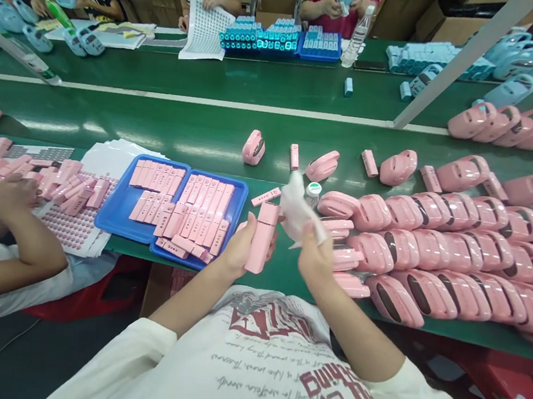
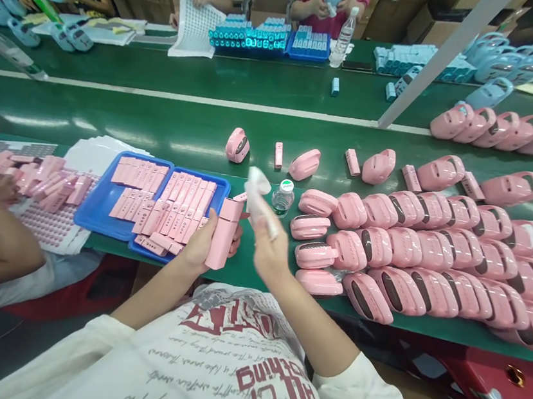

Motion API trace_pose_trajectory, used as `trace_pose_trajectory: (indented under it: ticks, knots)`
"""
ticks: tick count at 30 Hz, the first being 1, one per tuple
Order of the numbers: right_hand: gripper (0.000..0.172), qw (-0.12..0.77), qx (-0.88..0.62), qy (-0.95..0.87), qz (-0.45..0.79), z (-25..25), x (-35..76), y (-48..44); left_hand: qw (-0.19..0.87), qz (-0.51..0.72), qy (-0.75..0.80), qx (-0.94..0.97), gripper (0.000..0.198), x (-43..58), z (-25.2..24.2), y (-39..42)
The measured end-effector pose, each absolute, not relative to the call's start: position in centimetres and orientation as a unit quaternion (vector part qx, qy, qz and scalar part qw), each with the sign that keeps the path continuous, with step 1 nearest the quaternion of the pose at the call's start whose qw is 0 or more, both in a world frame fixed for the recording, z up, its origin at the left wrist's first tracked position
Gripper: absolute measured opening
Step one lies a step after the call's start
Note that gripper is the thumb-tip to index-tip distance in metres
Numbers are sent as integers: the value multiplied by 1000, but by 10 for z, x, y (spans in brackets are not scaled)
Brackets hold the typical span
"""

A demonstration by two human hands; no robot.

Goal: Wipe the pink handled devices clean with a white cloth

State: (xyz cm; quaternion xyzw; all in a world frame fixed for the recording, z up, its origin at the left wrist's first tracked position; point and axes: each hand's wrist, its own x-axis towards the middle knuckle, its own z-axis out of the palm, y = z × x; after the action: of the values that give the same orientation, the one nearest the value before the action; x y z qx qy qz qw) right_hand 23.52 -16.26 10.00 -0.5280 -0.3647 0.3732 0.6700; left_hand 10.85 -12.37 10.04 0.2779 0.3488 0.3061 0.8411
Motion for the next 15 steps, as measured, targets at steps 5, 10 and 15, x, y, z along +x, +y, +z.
trace_pose_trajectory:
  ticks: [5, 10, 15]
  knots:
    - [37, 482, -362, -768, 215, 88, 221, -190, 827, 327, 381, 252, 59, 105, 91, -116]
    - [37, 562, -437, -611, 345, 64, 240, -197, 820, 336, 399, 237, 54, 88, 93, -106]
    - [52, 681, -581, -192, 403, 71, 250, -160, 837, 322, 389, 209, 49, 89, 96, -104]
